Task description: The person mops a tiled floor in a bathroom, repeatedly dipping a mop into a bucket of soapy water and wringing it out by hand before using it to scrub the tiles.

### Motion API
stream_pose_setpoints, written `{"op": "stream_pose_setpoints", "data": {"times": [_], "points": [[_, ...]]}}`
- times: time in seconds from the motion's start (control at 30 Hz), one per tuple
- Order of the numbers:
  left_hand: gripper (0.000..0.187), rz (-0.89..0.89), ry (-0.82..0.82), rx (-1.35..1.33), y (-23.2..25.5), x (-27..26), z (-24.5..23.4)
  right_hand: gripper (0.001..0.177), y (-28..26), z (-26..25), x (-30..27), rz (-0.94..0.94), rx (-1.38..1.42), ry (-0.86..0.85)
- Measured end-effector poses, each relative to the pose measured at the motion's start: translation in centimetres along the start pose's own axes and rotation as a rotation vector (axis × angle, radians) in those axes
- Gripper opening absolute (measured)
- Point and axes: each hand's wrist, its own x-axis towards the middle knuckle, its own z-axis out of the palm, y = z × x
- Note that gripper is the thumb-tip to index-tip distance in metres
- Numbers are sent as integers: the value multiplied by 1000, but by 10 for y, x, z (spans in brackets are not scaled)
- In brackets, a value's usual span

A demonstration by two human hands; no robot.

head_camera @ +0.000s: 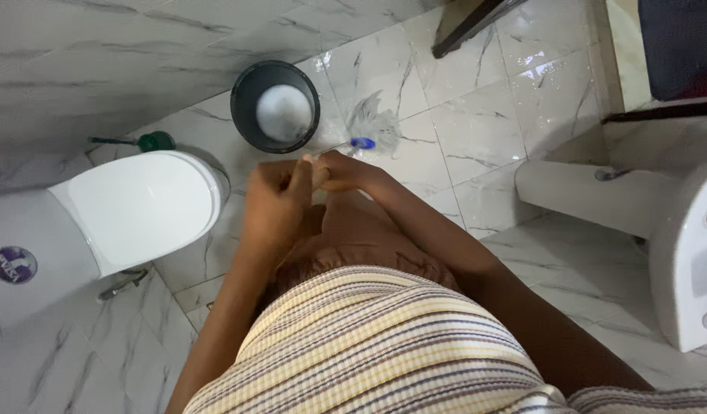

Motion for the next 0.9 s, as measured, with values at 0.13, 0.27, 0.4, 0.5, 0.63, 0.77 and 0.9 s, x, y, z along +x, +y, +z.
{"op": "stream_pose_setpoints", "data": {"times": [0.13, 0.27, 0.4, 0.5, 0.63, 0.77, 0.9], "points": [[43, -68, -27, -283, -31, 19, 0, 21, 6, -1, -12, 111, -43, -91], [43, -83, -122, -525, -56, 44, 1, 24, 27, 6, -17, 278, 24, 45], [43, -102, -154, -736, -82, 60, 6, 33, 54, 14, -20, 645, -57, 45], [42, -68, -177, -764, -109, 72, 14, 28, 88, 29, -32, 512, -89, 169], [35, -105, -130, -719, -155, 68, 29, 24, 127, 51, -51, 449, -91, 147], [38, -165, -241, -679, -181, 66, 33, 25, 133, 60, -62, 518, -94, 43], [45, -183, -332, -636, -167, 47, 23, 29, 95, 59, -61, 487, -132, 54]]}}
